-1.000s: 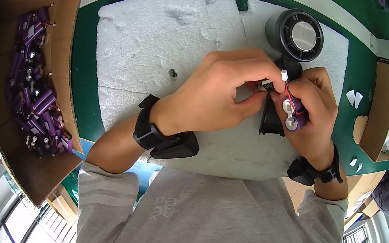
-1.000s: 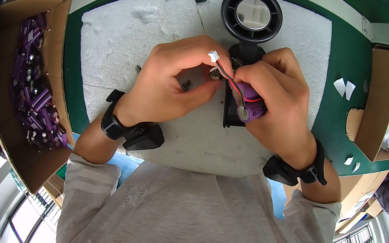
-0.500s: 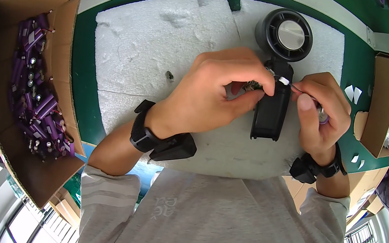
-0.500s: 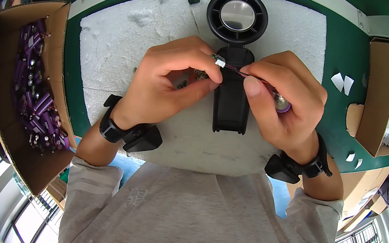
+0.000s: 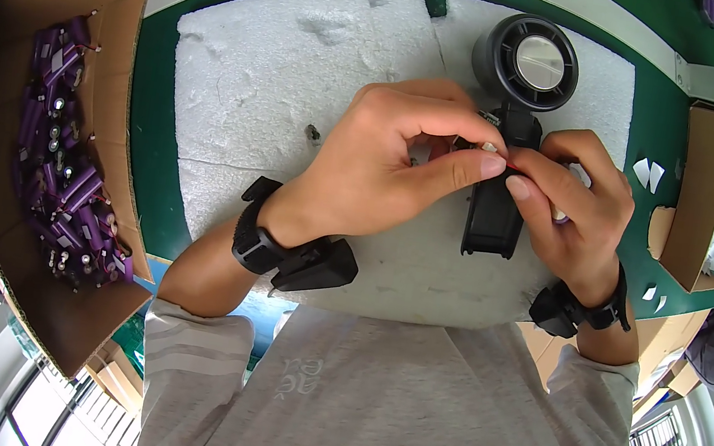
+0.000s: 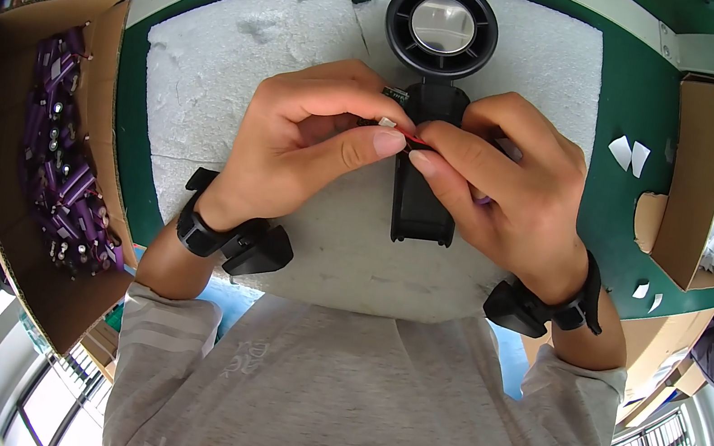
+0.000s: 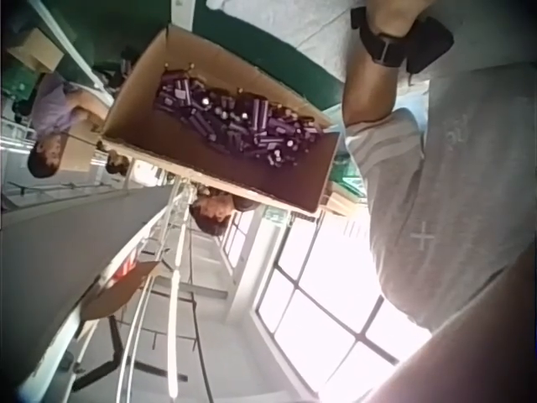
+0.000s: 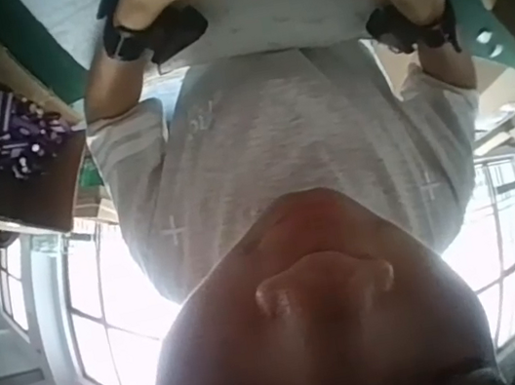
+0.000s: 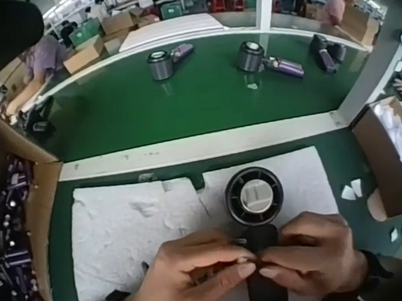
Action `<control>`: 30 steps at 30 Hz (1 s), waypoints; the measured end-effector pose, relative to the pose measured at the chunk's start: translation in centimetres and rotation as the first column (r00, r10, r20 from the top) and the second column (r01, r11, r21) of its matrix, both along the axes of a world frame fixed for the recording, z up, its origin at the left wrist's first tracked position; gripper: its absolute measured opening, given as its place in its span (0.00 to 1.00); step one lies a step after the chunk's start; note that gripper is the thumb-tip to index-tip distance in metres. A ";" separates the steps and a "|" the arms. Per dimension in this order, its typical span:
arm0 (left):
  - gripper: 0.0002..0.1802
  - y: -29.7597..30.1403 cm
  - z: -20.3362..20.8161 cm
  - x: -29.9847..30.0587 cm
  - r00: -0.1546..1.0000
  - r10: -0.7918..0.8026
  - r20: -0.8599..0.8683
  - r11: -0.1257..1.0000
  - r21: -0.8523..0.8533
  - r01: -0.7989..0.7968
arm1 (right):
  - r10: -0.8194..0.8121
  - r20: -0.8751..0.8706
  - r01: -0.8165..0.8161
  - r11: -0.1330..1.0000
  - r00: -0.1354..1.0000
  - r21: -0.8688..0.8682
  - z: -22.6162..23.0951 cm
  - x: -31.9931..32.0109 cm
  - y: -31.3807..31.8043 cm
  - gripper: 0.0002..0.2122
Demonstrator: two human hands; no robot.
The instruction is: The person assembles a handheld fan by connecting a battery pack to a circuit board, fitting the board into the housing, and tucking the batteries into the handle. They repeat this process multiple times, setting each completed assembly aside before starting the next.
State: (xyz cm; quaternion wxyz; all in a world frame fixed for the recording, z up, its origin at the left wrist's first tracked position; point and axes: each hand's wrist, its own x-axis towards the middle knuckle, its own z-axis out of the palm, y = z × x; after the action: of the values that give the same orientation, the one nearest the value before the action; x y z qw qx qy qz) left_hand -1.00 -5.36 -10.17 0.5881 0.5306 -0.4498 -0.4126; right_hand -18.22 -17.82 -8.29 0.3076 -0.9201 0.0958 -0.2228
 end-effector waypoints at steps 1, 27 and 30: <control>0.04 0.0 0.1 0.1 1.000 0.000 -0.001 1.000 -0.001 0.000 | 0.000 -0.001 0.000 1.000 1.000 -0.001 0.0 0.1 0.1 0.08; 0.20 0.0 0.9 2.2 0.943 -0.177 -0.282 0.953 0.189 0.236 | -0.011 0.017 0.009 0.995 1.000 0.099 -0.3 0.6 0.8 0.09; 0.19 0.0 1.0 2.2 0.942 -0.166 -0.293 0.953 0.199 0.230 | -0.005 -0.003 0.005 0.994 1.000 0.112 -0.2 0.5 0.8 0.08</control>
State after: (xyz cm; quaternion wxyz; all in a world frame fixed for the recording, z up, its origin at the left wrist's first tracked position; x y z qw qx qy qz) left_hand 1.25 -5.31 -9.19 0.5340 0.4852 -0.3649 -0.5884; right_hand -17.77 -17.00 -8.51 0.3580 -0.9015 0.1109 -0.2165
